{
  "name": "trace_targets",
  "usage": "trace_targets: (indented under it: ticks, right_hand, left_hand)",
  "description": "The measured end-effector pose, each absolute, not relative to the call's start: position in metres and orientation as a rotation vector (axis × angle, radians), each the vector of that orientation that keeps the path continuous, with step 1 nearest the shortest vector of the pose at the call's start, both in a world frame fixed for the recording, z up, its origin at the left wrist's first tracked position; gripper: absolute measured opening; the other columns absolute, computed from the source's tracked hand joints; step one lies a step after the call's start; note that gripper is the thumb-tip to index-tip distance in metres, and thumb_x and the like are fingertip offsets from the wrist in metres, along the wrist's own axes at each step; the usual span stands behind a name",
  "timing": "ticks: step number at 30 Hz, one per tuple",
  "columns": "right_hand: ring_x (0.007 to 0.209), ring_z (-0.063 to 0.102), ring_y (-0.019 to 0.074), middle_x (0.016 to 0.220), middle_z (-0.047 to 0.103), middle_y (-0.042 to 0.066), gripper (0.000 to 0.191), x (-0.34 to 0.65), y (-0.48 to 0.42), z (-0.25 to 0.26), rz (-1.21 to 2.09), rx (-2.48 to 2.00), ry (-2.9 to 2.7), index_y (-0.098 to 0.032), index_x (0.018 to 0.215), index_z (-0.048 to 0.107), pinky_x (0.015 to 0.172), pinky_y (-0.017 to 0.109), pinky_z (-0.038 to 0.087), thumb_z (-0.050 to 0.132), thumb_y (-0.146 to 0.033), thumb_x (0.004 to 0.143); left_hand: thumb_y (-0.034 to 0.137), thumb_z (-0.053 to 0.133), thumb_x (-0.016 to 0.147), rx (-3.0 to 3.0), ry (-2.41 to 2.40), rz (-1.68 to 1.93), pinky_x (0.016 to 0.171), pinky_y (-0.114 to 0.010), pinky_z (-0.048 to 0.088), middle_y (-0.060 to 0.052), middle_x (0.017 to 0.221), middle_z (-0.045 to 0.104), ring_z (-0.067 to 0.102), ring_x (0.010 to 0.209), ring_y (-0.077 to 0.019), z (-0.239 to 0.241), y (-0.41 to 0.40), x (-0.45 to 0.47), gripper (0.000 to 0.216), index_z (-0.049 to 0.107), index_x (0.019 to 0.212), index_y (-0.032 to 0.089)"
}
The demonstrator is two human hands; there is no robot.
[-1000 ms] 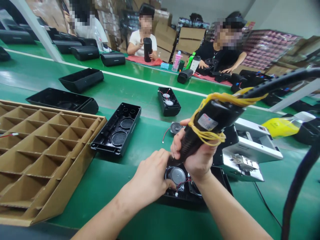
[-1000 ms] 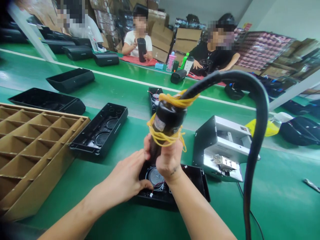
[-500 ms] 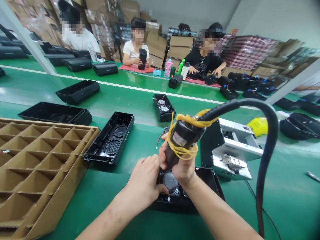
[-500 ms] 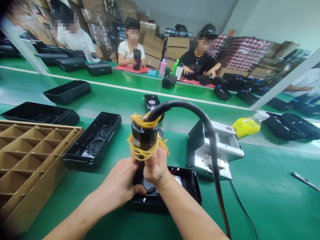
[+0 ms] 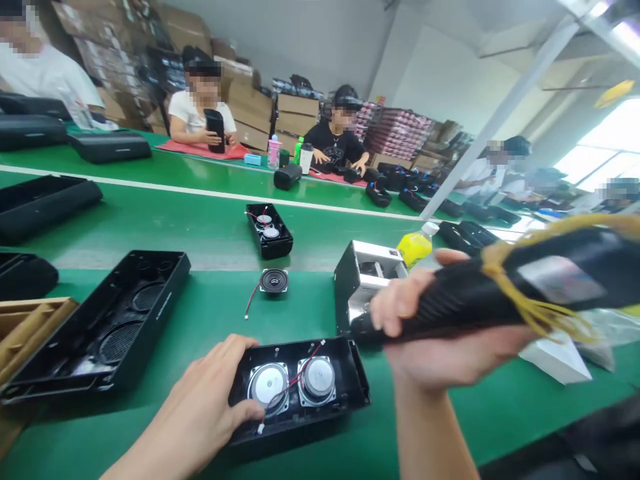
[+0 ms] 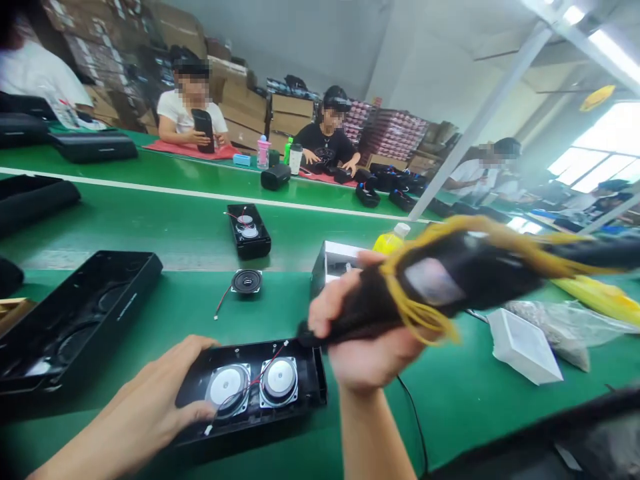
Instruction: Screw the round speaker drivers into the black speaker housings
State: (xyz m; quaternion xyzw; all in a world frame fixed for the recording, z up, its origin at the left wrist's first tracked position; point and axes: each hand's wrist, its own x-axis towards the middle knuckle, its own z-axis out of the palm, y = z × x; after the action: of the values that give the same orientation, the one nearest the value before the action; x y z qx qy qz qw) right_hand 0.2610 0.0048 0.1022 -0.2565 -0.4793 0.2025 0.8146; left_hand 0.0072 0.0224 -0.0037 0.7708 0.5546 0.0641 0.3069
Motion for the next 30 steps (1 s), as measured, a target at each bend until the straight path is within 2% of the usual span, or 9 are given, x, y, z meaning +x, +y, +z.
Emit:
trace_targets:
  ticks: [5, 11, 14, 19, 22, 25, 28, 30]
  right_hand:
    - [0.033, 0.045, 0.0138, 0.057, 0.059, -0.006, 0.066, 0.335, -0.010, 0.091, 0.149, -0.671, -1.118, -0.023, 0.110, 0.065, 0.033, 0.026, 0.040, 0.054, -0.084, 0.089]
    - [0.035, 0.045, 0.0141, 0.056, 0.057, -0.006, 0.065, 0.337, -0.009, 0.067, 0.263, -0.758, -1.036, -0.024, 0.102, 0.065, 0.036, 0.026, 0.040, 0.061, -0.086, 0.083]
    - [0.037, 0.046, 0.0142, 0.057, 0.058, -0.005, 0.065, 0.339, -0.010, 0.067, 0.285, -0.753, -1.039, -0.024, 0.105, 0.066, 0.038, 0.027, 0.041, 0.060, -0.085, 0.084]
    - [0.037, 0.045, 0.0130, 0.058, 0.057, -0.007, 0.069, 0.348, -0.012, 0.067, 0.279, -0.731, -1.005, -0.025, 0.108, 0.064, 0.039, 0.026, 0.041, 0.053, -0.089, 0.086]
    - [0.036, 0.046, 0.0133, 0.057, 0.057, -0.006, 0.067, 0.348, -0.013, 0.069, 0.324, -0.754, -1.027, -0.024, 0.103, 0.065, 0.037, 0.026, 0.041, 0.055, -0.088, 0.087]
    - [0.035, 0.045, 0.0132, 0.058, 0.057, -0.006, 0.066, 0.346, -0.012, 0.075, 0.314, -0.728, -1.015, -0.025, 0.106, 0.066, 0.036, 0.026, 0.041, 0.052, -0.087, 0.089]
    - [0.036, 0.046, 0.0134, 0.058, 0.058, -0.006, 0.067, 0.344, -0.010, 0.078, 0.319, -0.689, -1.002, -0.026, 0.107, 0.065, 0.036, 0.026, 0.041, 0.058, -0.089, 0.084]
    - [0.036, 0.048, 0.0135, 0.057, 0.059, -0.006, 0.068, 0.343, -0.010, 0.078, 0.366, -0.686, -1.012, -0.025, 0.104, 0.065, 0.037, 0.025, 0.041, 0.067, -0.088, 0.079]
  left_hand:
    - [0.032, 0.071, 0.079, 2.094, 1.392, 0.313, 0.097, -0.046, 0.056, -0.006, 0.135, 0.068, 0.069, 0.117, -0.0336, -0.021, 0.024, -0.002, 0.058, 0.058, 0.135, 0.031]
    - [0.038, 0.077, 0.081, 2.239, 1.353, 0.523, 0.099, -0.044, 0.063, -0.006, 0.147, 0.067, 0.073, 0.123, -0.0337, -0.055, 0.026, -0.017, 0.067, 0.057, 0.145, 0.035]
    - [0.048, 0.077, 0.084, 2.289, 1.331, 0.578, 0.105, -0.045, 0.062, -0.007, 0.152, 0.066, 0.072, 0.129, -0.0342, -0.068, 0.029, -0.025, 0.069, 0.057, 0.149, 0.035]
    - [0.061, 0.062, 0.098, 2.438, 1.275, 0.603, 0.110, -0.050, 0.060, -0.004, 0.159, 0.061, 0.065, 0.140, -0.0337, -0.075, 0.033, -0.036, 0.069, 0.041, 0.161, 0.043]
    - [0.058, 0.052, 0.104, 2.475, 1.311, 0.703, 0.115, -0.055, 0.056, -0.002, 0.161, 0.059, 0.058, 0.146, -0.0338, -0.061, 0.030, -0.026, 0.059, 0.043, 0.160, 0.043]
    - [0.058, 0.046, 0.107, 2.530, 1.246, 0.806, 0.125, -0.059, 0.044, 0.000, 0.161, 0.058, 0.053, 0.150, -0.0329, -0.041, 0.022, -0.005, 0.050, 0.051, 0.154, 0.044]
    - [0.076, 0.048, 0.101, 2.659, 1.038, 0.804, 0.131, -0.062, 0.031, -0.001, 0.159, 0.060, 0.056, 0.147, -0.0341, -0.030, 0.016, 0.017, 0.060, 0.057, 0.150, 0.045]
    - [0.085, 0.051, 0.094, 2.729, 0.932, 0.751, 0.130, -0.063, 0.029, -0.004, 0.159, 0.060, 0.057, 0.145, -0.0355, -0.027, 0.014, 0.028, 0.069, 0.059, 0.149, 0.044]
